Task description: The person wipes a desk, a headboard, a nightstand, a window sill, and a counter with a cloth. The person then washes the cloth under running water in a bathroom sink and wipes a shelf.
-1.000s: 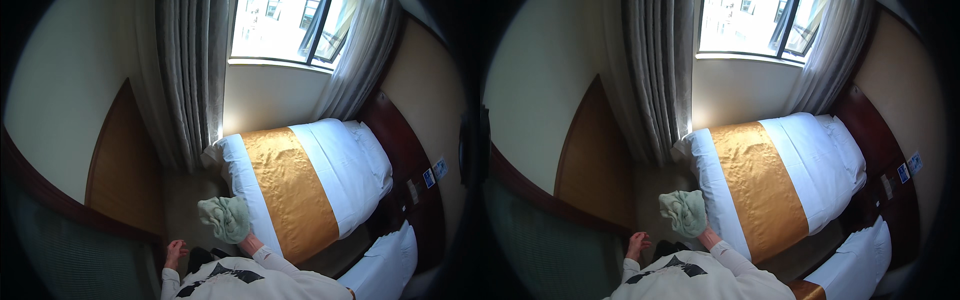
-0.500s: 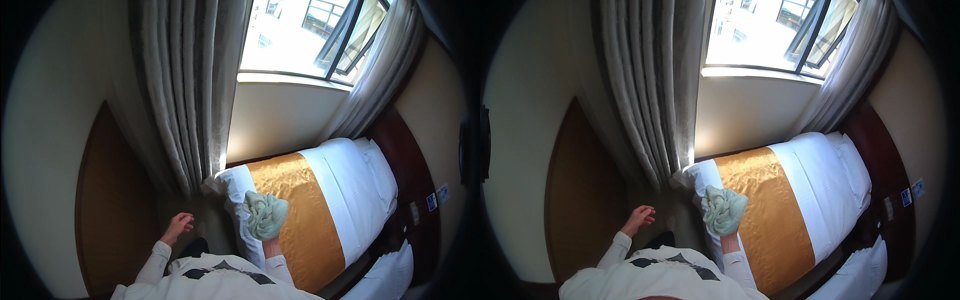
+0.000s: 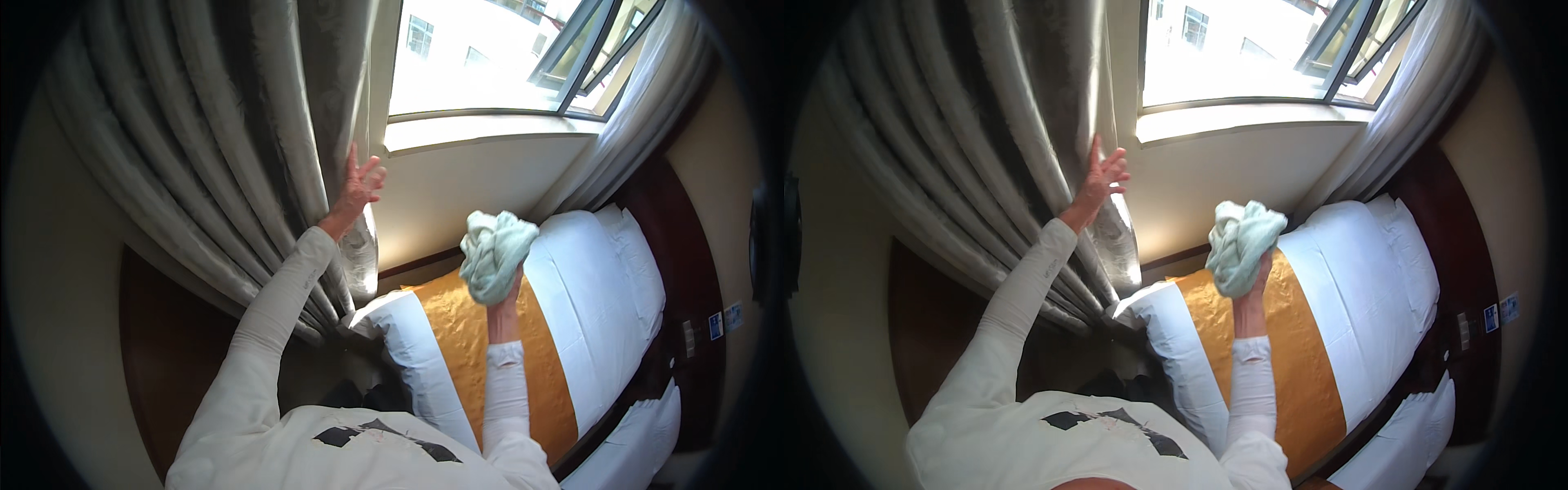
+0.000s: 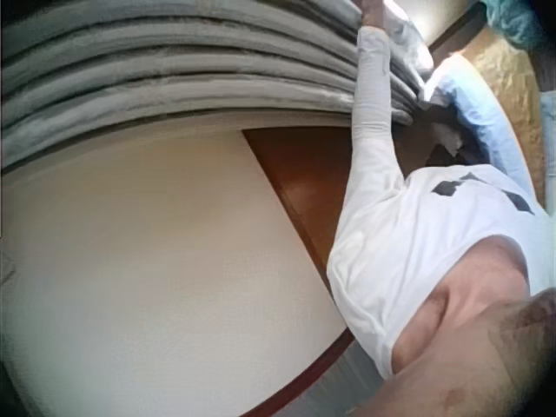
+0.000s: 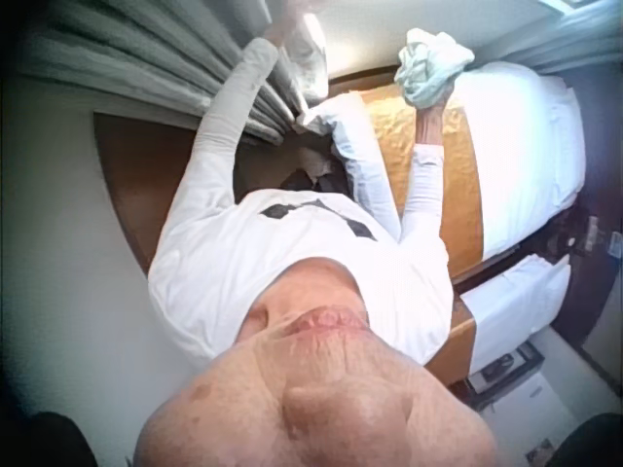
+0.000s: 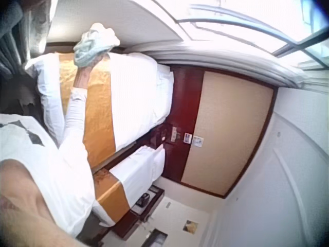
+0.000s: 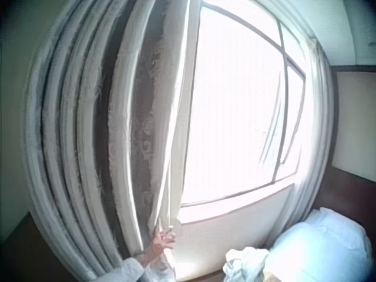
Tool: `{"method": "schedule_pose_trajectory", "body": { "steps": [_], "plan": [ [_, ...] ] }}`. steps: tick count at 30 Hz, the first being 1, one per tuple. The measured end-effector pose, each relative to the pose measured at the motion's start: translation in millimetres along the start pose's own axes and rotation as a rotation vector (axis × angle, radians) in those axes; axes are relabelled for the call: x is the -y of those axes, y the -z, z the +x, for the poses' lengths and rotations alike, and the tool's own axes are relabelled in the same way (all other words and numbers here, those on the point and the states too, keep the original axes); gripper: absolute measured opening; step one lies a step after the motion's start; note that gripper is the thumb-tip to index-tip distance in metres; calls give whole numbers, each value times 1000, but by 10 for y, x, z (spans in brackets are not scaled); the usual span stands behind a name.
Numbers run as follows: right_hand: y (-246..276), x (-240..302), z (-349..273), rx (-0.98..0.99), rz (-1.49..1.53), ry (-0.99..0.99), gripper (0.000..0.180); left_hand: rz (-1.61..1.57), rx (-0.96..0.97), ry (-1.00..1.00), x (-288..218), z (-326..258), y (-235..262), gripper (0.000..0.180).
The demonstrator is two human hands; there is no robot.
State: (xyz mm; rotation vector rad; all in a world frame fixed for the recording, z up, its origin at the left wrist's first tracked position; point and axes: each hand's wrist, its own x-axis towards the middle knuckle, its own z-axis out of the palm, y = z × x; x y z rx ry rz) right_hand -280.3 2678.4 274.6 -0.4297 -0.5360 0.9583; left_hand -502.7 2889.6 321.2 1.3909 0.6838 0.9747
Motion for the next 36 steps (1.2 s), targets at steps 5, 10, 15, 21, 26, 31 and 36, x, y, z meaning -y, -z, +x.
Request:
{"method": "schedule_pose_trajectory", "body": {
  "steps": [5, 10, 15, 21, 26, 31, 36],
  "plan": [
    [-529, 36, 1243, -86, -274, 167, 49, 162, -364, -176, -16, -357, 1410, 79],
    [-785, -456, 2476, -78, -1075, 239, 31, 344, -654, -224, -369, -830, 2138, 64],
    [-160, -1284, 2915, 126, -1733, -126, 28, 462, -703, -265, -152, -945, 2757, 51],
    [115, -1781, 2814, -21, -1658, -1, 27, 407, -625, -324, 295, -499, 2524, 31],
    [182, -1808, 2811, -110, -1588, 65, 27, 304, -299, -532, 343, 126, 2147, 10],
    [236, -1476, 3057, -180, -1563, 159, 26, 728, -150, -1090, 199, 411, 2355, 9],
    [459, -806, 3690, -300, -1688, 288, 26, -201, 424, -927, -480, 540, 1446, 16]
  ]
}}
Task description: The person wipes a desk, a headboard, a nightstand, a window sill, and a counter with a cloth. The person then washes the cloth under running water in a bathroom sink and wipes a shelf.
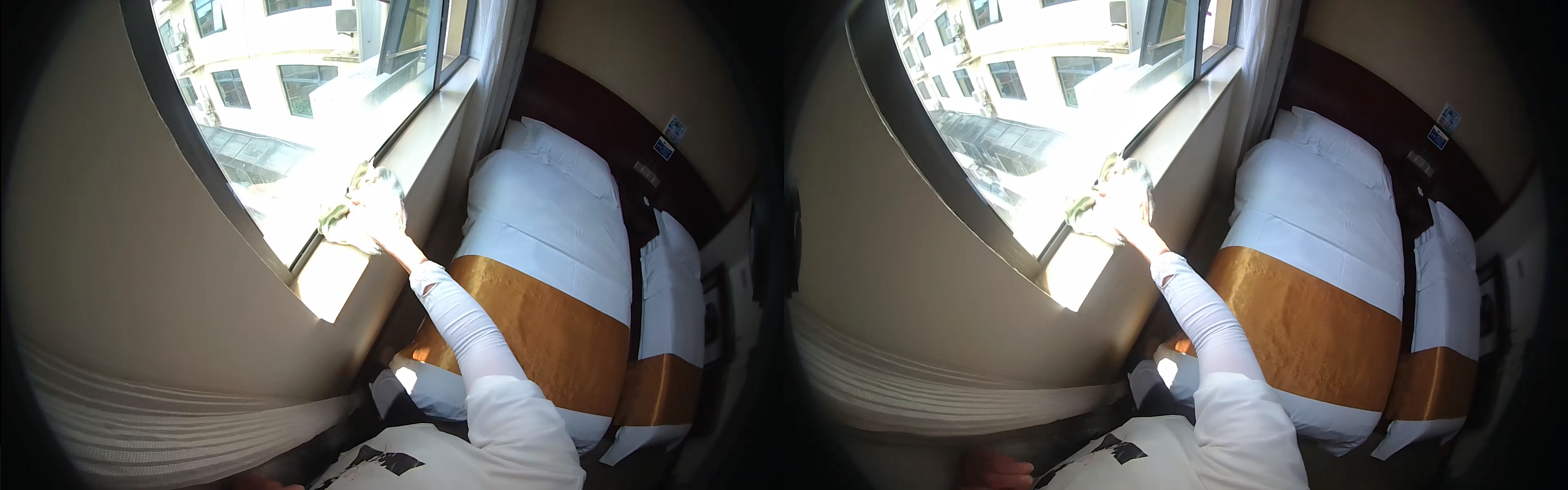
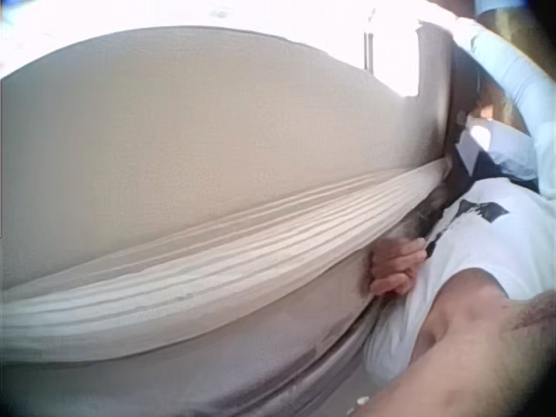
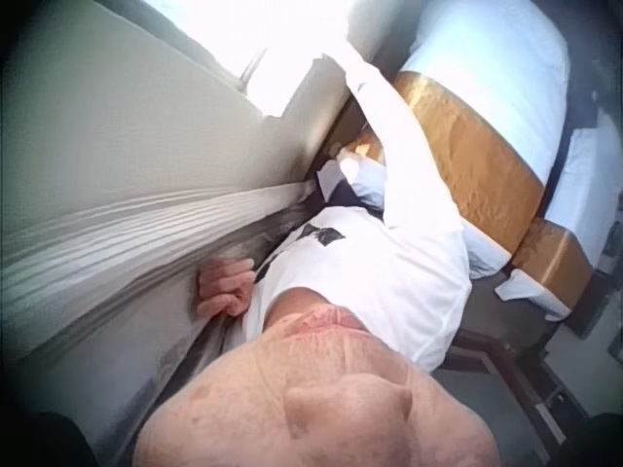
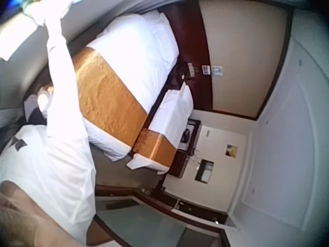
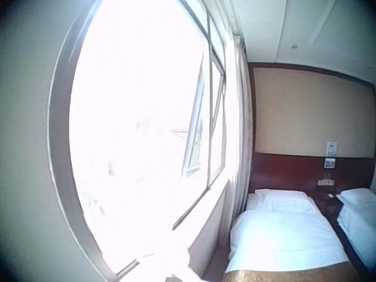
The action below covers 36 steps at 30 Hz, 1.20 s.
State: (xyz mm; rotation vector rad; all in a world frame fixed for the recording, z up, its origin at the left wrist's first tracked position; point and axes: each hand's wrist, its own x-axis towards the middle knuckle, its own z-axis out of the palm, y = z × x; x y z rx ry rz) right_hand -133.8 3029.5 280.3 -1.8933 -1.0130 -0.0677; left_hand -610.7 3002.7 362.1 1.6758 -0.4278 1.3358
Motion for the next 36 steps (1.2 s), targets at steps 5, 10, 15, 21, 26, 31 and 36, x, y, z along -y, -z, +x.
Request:
{"method": "schedule_pose_trajectory", "body": {
  "steps": [5, 10, 15, 21, 26, 31, 36],
  "plan": [
    [304, -553, 806, -143, -382, -1, 38, -209, 237, 406, 751, 715, -774, 11],
    [840, -1490, 1779, -173, -394, -166, 36, 270, 331, 590, 1625, 1035, -1200, 26],
    [1410, -2791, 2893, -373, -398, -117, 31, 364, 333, 832, 2606, 1222, -1581, 25],
    [2037, -4260, 4172, -476, -457, -65, 24, 575, 652, 766, 3947, 1982, -2499, 47],
    [2512, -4898, 4915, -285, -456, -187, 31, 677, 955, 708, 4838, 2179, -2901, 66],
    [2265, -5238, 5209, -207, -537, -209, 37, 808, 1008, 568, 4943, 1397, -2215, 51],
    [1867, -6095, 5263, -201, -529, -242, 39, 954, 1206, 562, 4949, 575, -1568, 35]
  ]
}}
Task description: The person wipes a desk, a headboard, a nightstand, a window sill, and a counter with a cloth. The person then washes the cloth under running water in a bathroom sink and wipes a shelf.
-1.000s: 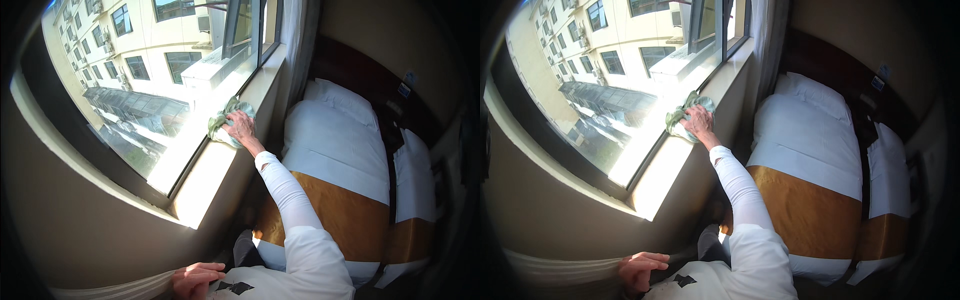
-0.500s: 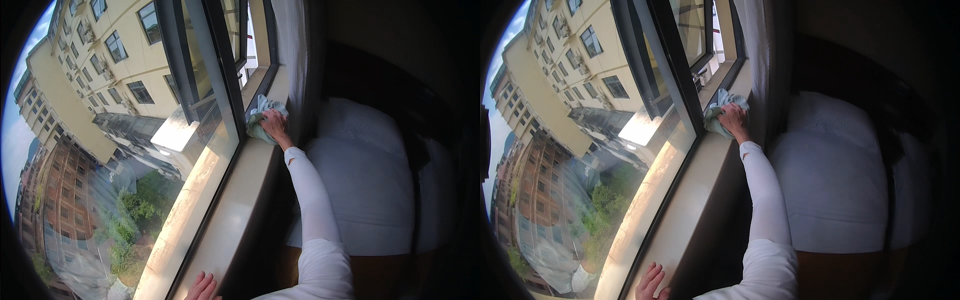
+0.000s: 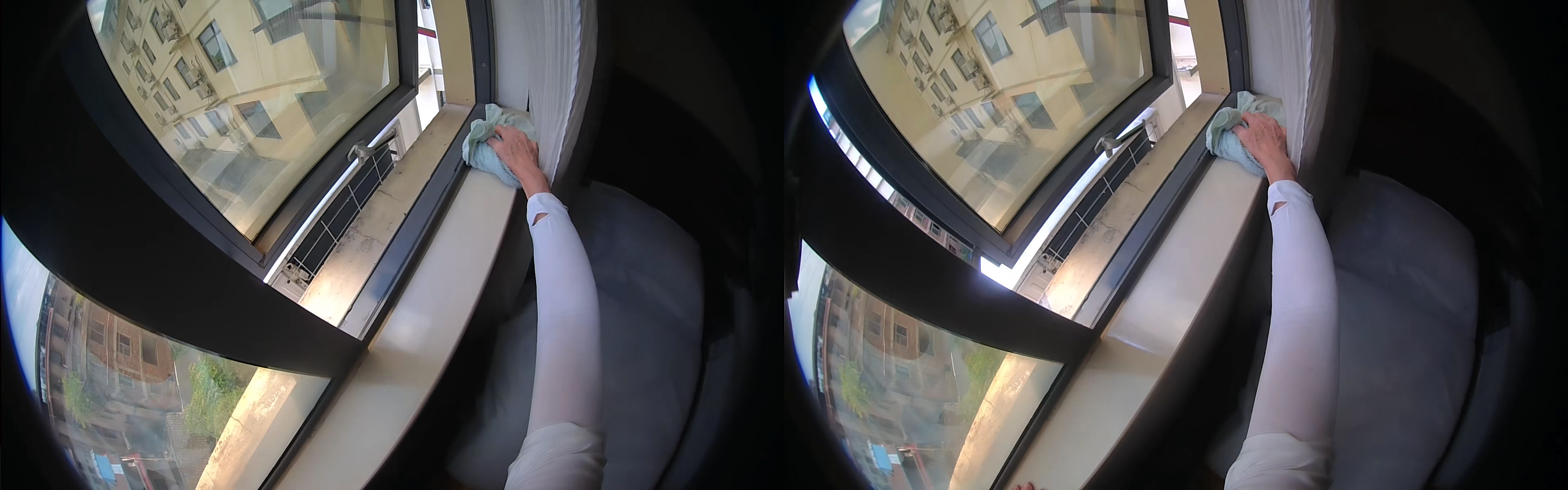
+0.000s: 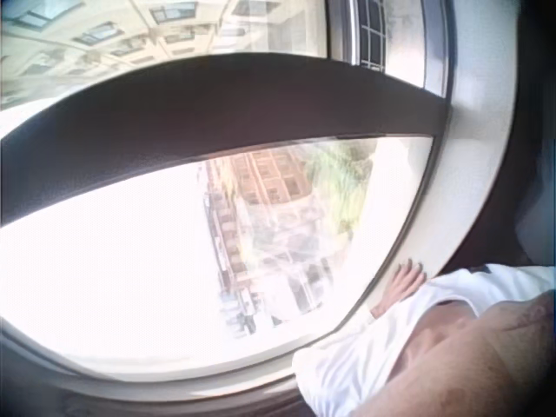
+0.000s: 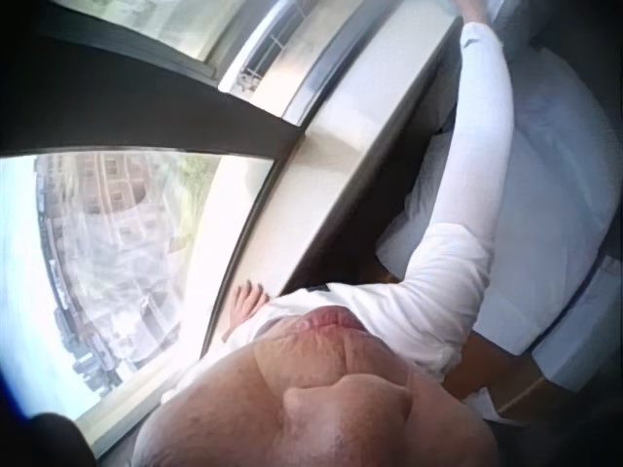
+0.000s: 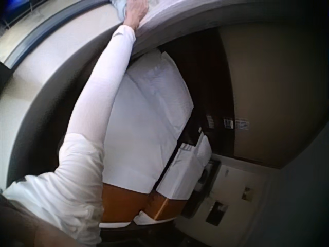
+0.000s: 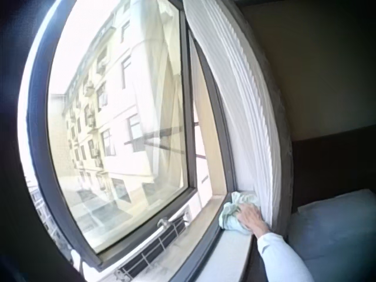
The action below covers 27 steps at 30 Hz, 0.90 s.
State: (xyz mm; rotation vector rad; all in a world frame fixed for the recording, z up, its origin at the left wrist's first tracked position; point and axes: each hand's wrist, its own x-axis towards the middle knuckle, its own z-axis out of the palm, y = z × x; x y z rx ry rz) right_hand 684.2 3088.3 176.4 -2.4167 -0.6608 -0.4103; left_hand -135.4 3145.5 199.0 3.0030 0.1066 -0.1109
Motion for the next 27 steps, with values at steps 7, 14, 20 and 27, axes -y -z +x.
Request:
{"method": "schedule_pose_trajectory", "body": {
  "steps": [7, 14, 20, 27],
  "plan": [
    [-837, -636, 536, -160, -20, 80, 40, 26, 294, 240, 573, -604, -772, 38],
    [-1053, -876, 694, -378, -45, 189, 35, 130, 329, 258, 613, -639, -850, 39],
    [-934, -559, 509, -218, 46, 282, 29, -27, 86, 124, 403, -331, -642, 42],
    [-496, -544, -78, -33, 202, 203, 25, -237, 79, 49, 301, 126, -111, 53]
  ]
}}
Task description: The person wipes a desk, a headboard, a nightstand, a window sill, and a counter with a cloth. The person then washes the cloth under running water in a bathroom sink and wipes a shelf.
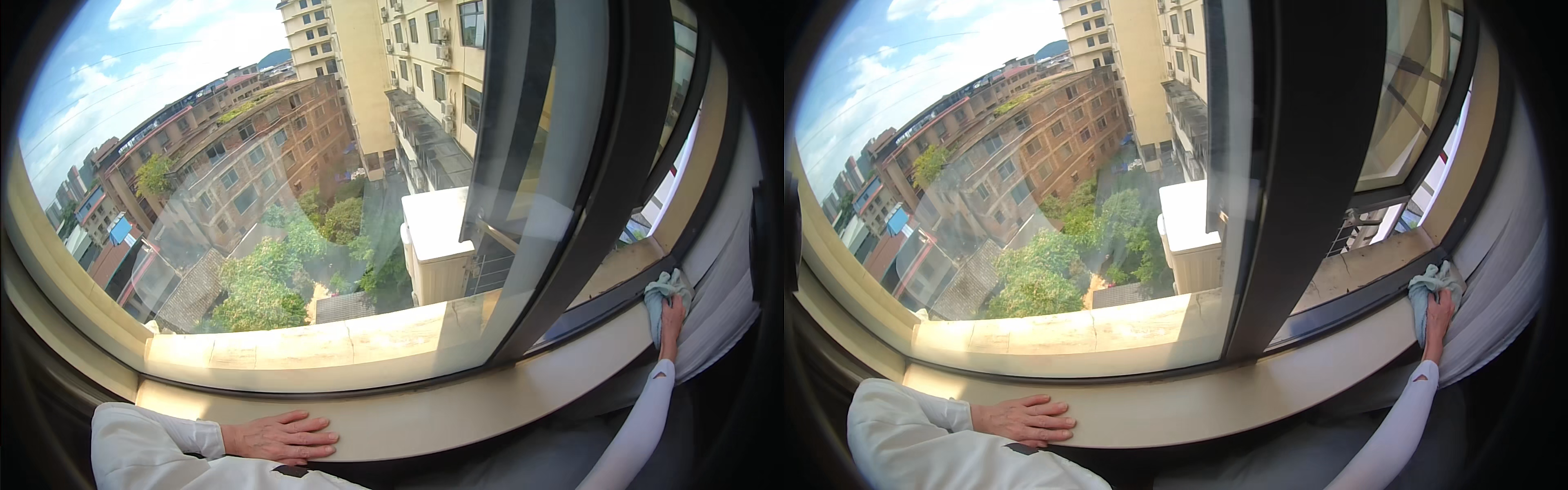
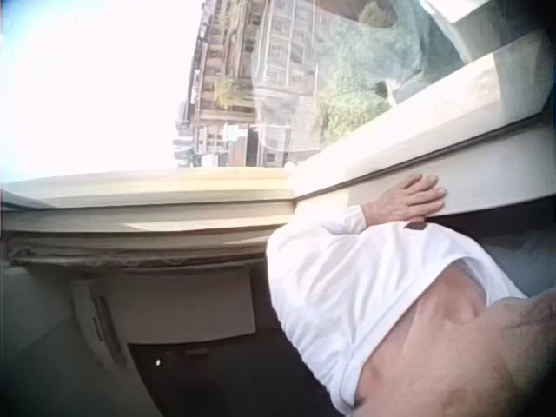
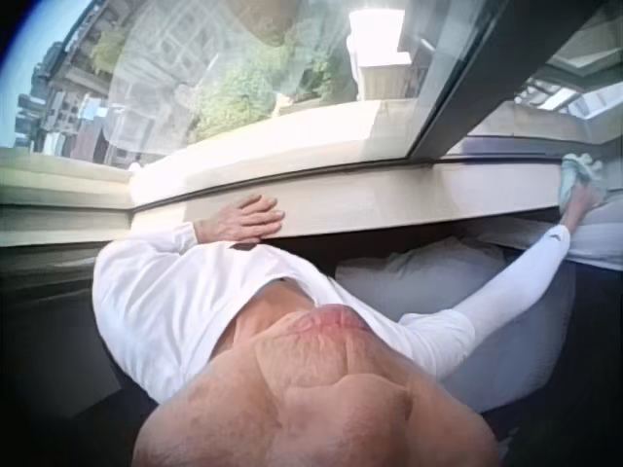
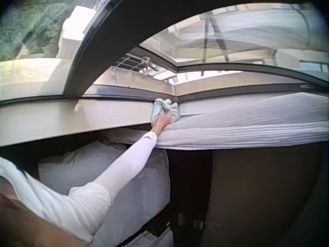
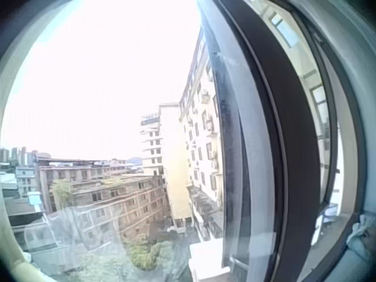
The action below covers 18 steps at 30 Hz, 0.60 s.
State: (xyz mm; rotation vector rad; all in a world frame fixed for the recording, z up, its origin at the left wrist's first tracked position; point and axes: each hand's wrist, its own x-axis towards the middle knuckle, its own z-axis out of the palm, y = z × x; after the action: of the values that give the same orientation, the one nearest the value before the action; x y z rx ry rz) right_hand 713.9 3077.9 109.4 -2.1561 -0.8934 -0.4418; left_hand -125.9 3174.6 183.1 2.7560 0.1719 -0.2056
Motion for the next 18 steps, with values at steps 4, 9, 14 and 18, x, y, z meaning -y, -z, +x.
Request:
{"method": "schedule_pose_trajectory", "body": {
  "steps": [4, 9, 14, 18],
  "plan": [
    [-19, 518, -496, 8, -46, 15, 25, 11, -114, -50, 46, -101, -239, 53],
    [16, 1108, -1190, 122, 243, 64, 27, 13, -338, -128, 17, -111, -228, 50],
    [160, 1547, -1936, 45, 122, 248, 27, -158, -537, -276, -243, -919, -227, 50],
    [106, 3356, -3085, 89, 134, 236, 23, -110, -589, -296, -313, -2027, -314, 42]
  ]
}}
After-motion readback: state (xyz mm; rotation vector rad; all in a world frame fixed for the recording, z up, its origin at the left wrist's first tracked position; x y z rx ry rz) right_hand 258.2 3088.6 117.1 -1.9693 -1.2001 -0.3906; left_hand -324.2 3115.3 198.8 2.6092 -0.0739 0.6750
